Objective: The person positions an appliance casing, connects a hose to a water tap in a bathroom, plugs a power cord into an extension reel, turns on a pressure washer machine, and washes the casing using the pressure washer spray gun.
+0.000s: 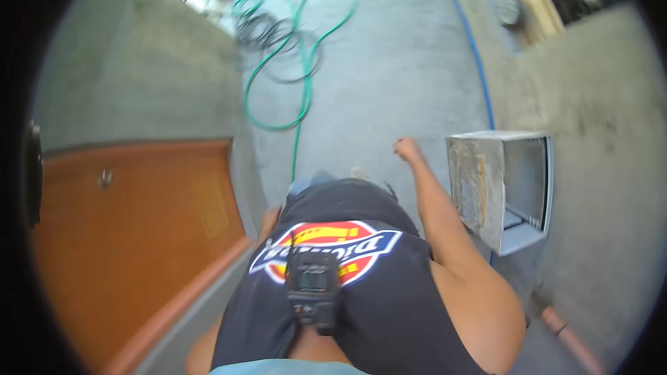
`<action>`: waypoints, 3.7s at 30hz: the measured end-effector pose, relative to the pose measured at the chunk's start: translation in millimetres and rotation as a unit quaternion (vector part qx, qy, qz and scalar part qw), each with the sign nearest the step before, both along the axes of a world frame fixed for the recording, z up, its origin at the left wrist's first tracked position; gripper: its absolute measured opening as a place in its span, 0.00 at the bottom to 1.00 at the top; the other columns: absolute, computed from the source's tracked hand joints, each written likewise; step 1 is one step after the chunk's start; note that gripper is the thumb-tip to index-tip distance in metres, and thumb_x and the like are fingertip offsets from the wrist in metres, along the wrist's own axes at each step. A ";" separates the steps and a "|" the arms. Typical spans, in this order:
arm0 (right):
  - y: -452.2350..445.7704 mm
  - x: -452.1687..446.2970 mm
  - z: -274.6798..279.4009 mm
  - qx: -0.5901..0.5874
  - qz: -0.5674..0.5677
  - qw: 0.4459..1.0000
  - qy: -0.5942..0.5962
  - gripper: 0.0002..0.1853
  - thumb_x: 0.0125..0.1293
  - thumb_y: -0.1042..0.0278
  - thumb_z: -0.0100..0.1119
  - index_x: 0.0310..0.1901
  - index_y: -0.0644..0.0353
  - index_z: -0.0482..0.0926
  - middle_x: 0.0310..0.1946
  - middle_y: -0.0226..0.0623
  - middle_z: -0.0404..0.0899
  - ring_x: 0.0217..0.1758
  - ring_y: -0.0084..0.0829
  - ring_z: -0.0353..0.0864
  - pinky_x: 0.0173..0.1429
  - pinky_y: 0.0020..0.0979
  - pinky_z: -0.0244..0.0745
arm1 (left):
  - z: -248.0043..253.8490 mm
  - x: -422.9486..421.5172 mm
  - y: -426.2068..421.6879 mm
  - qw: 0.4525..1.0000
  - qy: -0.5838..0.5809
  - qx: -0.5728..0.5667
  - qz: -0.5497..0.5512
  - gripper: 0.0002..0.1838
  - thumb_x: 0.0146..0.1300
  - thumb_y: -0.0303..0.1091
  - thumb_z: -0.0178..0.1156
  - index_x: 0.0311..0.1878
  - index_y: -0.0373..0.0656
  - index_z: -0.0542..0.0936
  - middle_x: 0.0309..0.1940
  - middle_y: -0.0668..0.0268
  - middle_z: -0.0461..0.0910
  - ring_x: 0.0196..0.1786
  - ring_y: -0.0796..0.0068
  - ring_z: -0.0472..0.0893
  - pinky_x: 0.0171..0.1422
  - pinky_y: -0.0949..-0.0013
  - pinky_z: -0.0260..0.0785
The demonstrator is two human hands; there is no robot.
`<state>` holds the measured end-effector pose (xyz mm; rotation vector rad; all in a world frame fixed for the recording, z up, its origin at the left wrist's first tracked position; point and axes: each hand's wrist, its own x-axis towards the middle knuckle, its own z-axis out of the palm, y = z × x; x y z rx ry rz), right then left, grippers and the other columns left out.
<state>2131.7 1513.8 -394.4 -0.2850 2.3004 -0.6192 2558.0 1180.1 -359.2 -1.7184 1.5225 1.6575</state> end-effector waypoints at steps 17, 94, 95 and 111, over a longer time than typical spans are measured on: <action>-32.1 -345.4 60.4 0.067 -0.085 0.994 -0.023 0.14 0.58 0.62 0.51 0.31 0.64 0.80 0.26 0.41 0.81 0.31 0.32 0.77 0.41 0.34 0.70 | -19.3 -486.9 -158.2 0.999 -0.019 -0.032 0.029 0.19 0.55 0.48 0.59 0.40 0.42 0.78 0.26 0.67 0.77 0.25 0.75 0.76 0.27 0.66 0.72; -1828.9 -841.6 -135.3 -0.011 0.921 0.385 -0.057 0.18 0.50 0.58 0.54 0.44 0.48 0.81 0.48 0.36 0.78 0.50 0.39 0.77 0.52 0.36 0.73 | 155.2 -1320.0 -981.5 0.479 -0.086 0.140 0.862 0.26 0.62 0.47 0.55 0.56 0.40 0.67 0.50 0.56 0.75 0.48 0.61 0.78 0.47 0.60 0.72; -1829.3 -837.1 -140.1 -0.056 0.946 0.313 -0.063 0.17 0.50 0.58 0.54 0.42 0.48 0.82 0.45 0.37 0.79 0.48 0.40 0.78 0.51 0.37 0.73 | 150.6 -1322.4 -982.7 0.470 -0.085 0.127 0.869 0.25 0.62 0.47 0.55 0.56 0.40 0.68 0.49 0.56 0.76 0.47 0.62 0.78 0.46 0.62 0.72; -1861.9 -736.8 158.3 -0.150 0.843 0.424 -0.296 0.13 0.62 0.60 0.55 0.30 0.62 0.79 0.16 0.26 0.64 0.23 0.19 0.62 0.29 0.25 0.59 | 144.4 -1321.7 -984.7 0.468 -0.053 0.060 0.880 0.20 0.63 0.44 0.55 0.52 0.41 0.73 0.44 0.64 0.78 0.44 0.71 0.78 0.43 0.70 0.71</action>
